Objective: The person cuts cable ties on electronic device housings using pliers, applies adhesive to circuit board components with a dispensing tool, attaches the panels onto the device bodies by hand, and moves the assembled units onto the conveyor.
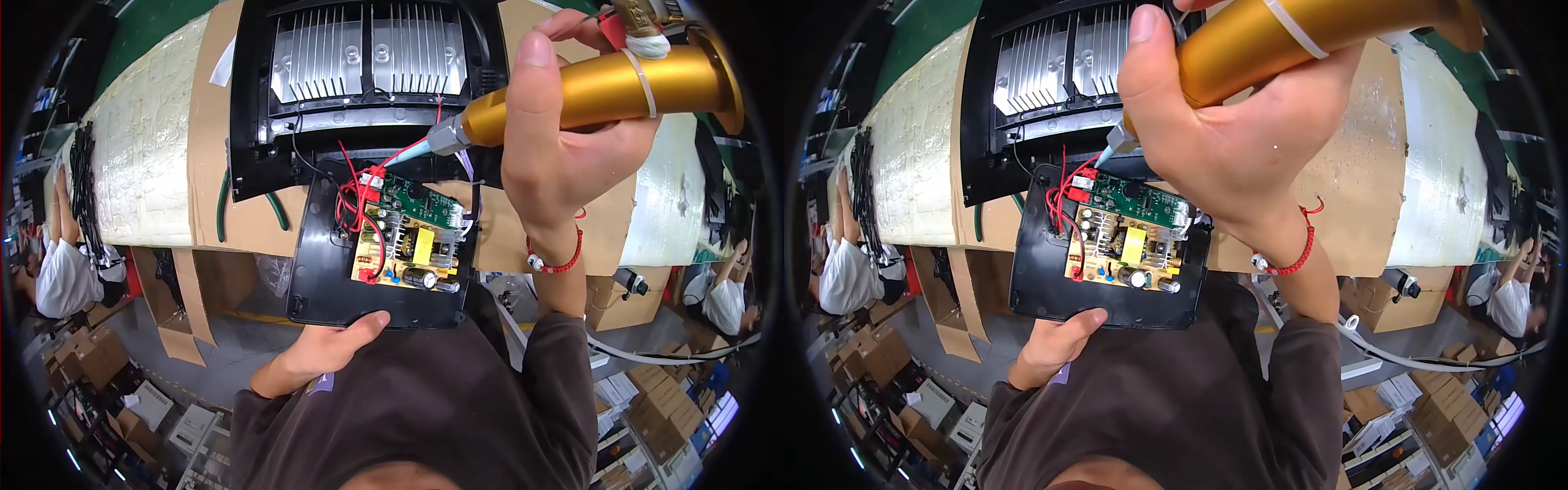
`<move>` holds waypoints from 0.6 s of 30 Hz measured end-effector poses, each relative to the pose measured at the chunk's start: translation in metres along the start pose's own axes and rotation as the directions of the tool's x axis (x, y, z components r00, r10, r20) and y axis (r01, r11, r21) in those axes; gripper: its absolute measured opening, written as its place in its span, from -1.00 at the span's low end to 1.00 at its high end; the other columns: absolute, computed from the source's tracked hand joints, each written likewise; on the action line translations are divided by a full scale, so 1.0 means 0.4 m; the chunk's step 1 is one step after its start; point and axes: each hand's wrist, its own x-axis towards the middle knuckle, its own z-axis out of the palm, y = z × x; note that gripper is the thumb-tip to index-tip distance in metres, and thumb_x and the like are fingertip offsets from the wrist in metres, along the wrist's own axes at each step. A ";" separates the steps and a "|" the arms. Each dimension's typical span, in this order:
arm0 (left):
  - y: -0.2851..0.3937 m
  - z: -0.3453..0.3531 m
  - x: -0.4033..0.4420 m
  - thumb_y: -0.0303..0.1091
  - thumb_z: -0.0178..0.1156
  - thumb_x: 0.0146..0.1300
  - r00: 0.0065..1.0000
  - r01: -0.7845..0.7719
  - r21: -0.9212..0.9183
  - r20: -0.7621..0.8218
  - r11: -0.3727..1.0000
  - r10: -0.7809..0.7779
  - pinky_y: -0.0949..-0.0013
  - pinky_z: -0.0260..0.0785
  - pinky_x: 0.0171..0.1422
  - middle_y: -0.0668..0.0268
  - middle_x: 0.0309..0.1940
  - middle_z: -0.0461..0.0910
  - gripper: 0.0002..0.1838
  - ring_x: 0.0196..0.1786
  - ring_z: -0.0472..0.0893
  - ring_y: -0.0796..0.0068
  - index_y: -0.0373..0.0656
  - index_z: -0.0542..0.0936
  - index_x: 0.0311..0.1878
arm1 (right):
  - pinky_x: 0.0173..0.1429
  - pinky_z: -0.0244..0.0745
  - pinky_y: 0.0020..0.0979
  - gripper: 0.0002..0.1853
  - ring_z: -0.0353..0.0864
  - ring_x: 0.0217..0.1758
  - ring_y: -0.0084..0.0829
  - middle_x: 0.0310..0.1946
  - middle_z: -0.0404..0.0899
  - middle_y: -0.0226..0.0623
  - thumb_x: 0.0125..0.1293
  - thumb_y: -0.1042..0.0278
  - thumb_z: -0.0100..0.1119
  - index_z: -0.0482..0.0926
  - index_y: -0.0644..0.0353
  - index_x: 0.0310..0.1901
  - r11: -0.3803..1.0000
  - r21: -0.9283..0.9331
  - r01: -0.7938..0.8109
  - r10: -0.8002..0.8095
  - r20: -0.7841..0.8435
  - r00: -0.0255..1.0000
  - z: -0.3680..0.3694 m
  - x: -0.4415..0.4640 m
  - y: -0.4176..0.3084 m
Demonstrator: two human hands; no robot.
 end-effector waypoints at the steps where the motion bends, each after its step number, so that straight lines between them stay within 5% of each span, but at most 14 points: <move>1: 0.003 0.003 -0.002 -0.65 0.19 0.17 1.000 0.008 0.002 -0.005 1.000 -0.008 0.40 0.36 0.16 0.30 -0.08 0.54 -0.70 0.00 0.52 0.49 -0.31 0.52 0.00 | -0.14 0.42 -0.48 -0.52 0.48 -0.23 -0.46 -0.18 0.40 -0.08 0.10 0.52 0.18 0.26 0.46 0.03 1.000 -0.009 0.003 -0.003 0.007 1.000 0.001 -0.001 0.000; 8: -0.019 -0.044 0.022 -0.64 0.15 0.20 0.959 -0.197 0.242 0.248 0.950 0.135 0.38 0.32 0.20 0.29 0.00 0.52 -0.64 0.06 0.49 0.48 -0.30 0.48 0.09 | -0.09 0.42 -0.43 -0.50 0.46 -0.18 -0.44 -0.22 0.39 -0.11 0.06 0.53 0.21 0.26 0.45 0.03 0.997 -0.074 0.016 -0.012 0.059 0.998 0.002 -0.005 -0.002; 11: -0.025 -0.061 0.032 -0.64 0.12 0.22 0.927 -0.282 0.320 0.335 0.904 0.170 0.37 0.31 0.22 0.28 0.05 0.50 -0.61 0.10 0.48 0.48 -0.30 0.46 0.14 | -0.19 0.37 -0.56 -0.59 0.44 -0.32 -0.59 -0.26 0.47 -0.21 0.16 0.52 0.20 0.33 0.43 0.03 0.993 0.104 0.063 -0.066 0.032 0.997 0.004 -0.003 0.027; 13: -0.031 -0.065 0.035 -0.63 0.10 0.23 0.917 -0.312 0.342 0.353 0.886 0.187 0.37 0.30 0.23 0.27 0.08 0.50 -0.59 0.12 0.47 0.47 -0.30 0.44 0.18 | -0.26 0.33 -0.65 -0.64 0.43 -0.41 -0.69 -0.29 0.52 -0.28 0.22 0.51 0.19 0.38 0.41 0.03 0.970 0.224 0.095 -0.099 0.009 0.995 0.000 0.000 0.042; 18: -0.023 -0.050 0.033 -0.57 0.12 0.25 0.921 -0.337 0.327 0.310 0.883 0.237 0.41 0.33 0.16 0.28 0.01 0.54 -0.67 0.03 0.50 0.49 -0.33 0.50 0.10 | -0.23 0.35 -0.65 -0.57 0.45 -0.40 -0.68 -0.30 0.50 -0.29 0.21 0.51 0.21 0.34 0.41 0.08 0.984 0.174 0.034 -0.045 0.059 0.997 -0.016 -0.001 0.027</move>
